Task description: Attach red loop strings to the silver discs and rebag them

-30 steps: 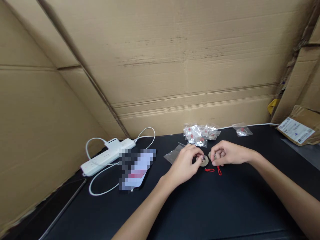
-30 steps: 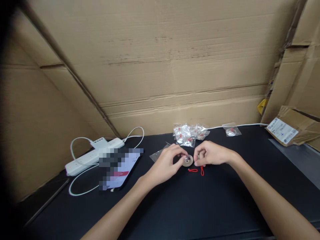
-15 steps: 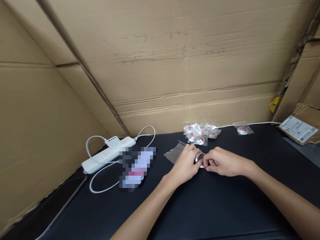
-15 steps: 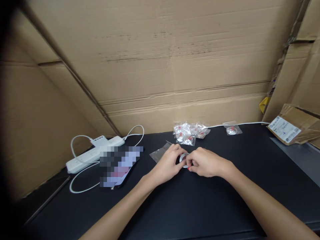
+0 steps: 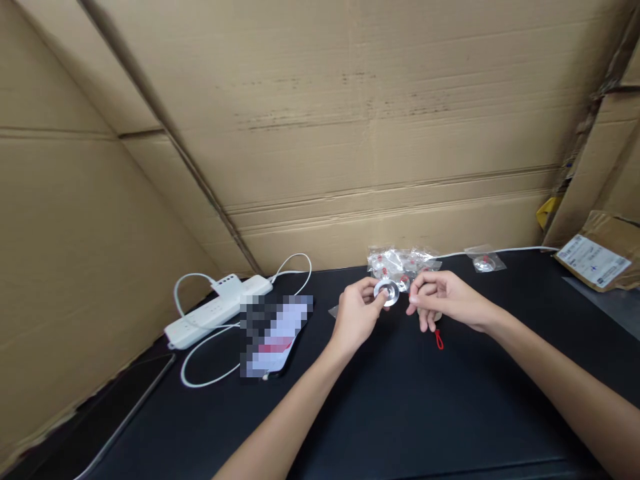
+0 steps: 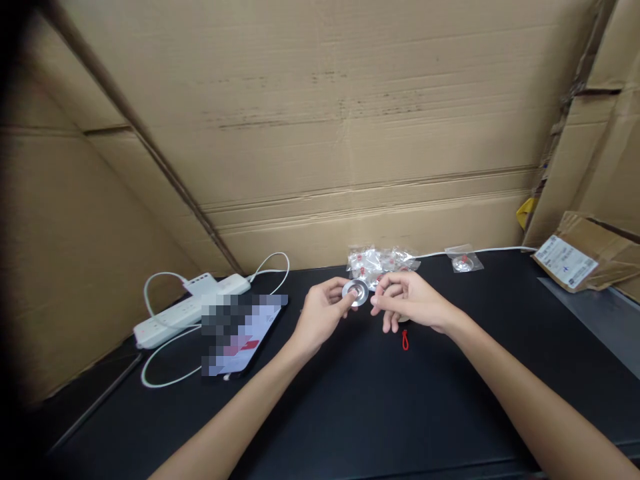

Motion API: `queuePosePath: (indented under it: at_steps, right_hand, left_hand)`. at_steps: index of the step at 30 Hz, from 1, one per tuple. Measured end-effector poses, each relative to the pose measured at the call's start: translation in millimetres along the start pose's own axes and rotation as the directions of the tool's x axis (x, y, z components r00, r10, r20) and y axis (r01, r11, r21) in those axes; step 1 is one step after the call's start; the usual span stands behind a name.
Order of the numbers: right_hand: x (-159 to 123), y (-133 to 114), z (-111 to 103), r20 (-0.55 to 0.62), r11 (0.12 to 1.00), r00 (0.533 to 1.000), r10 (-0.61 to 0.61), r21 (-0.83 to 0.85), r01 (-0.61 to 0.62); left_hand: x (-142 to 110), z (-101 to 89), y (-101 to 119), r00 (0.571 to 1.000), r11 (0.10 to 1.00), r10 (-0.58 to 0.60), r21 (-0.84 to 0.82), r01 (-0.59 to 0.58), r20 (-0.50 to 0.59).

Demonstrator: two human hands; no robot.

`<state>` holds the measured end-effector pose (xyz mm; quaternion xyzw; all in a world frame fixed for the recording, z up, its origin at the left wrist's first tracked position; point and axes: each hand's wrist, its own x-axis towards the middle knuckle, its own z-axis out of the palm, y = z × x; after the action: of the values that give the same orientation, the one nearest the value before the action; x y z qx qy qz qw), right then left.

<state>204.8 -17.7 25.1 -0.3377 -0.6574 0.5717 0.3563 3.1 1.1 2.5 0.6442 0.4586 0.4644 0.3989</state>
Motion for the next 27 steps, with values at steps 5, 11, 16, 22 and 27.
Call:
queuePosePath:
  at_steps: [5, 11, 16, 22, 27]
  right_hand:
    - [4, 9, 3, -0.053, 0.999, 0.999, 0.001, 0.054, 0.002]
    - [8, 11, 9, -0.129, 0.999, 0.992, -0.005, 0.042, 0.01]
    - [10, 14, 9, -0.187, 1.0, 0.982, -0.025, 0.002, 0.026]
    - [11, 17, 8, -0.185, 1.0, 0.983, -0.017, -0.018, 0.014]
    - [13, 21, 8, -0.228, 0.996, 0.973, -0.023, -0.086, 0.004]
  left_hand:
    - [0, 2.5, 3, 0.998, 0.991, -0.032, -0.129, 0.025, -0.048]
    - [0, 4.4, 1, 0.995, 0.982, -0.052, -0.183, 0.036, -0.081]
    - [-2, 7.9, 0, 0.999, 0.981, -0.011, -0.192, 0.003, -0.038]
    - [-4, 13.1, -1, 1.0, 0.976, -0.028, -0.216, 0.028, 0.002]
    - [-4, 14.4, -3, 0.996, 0.939, -0.092, -0.334, 0.084, -0.007]
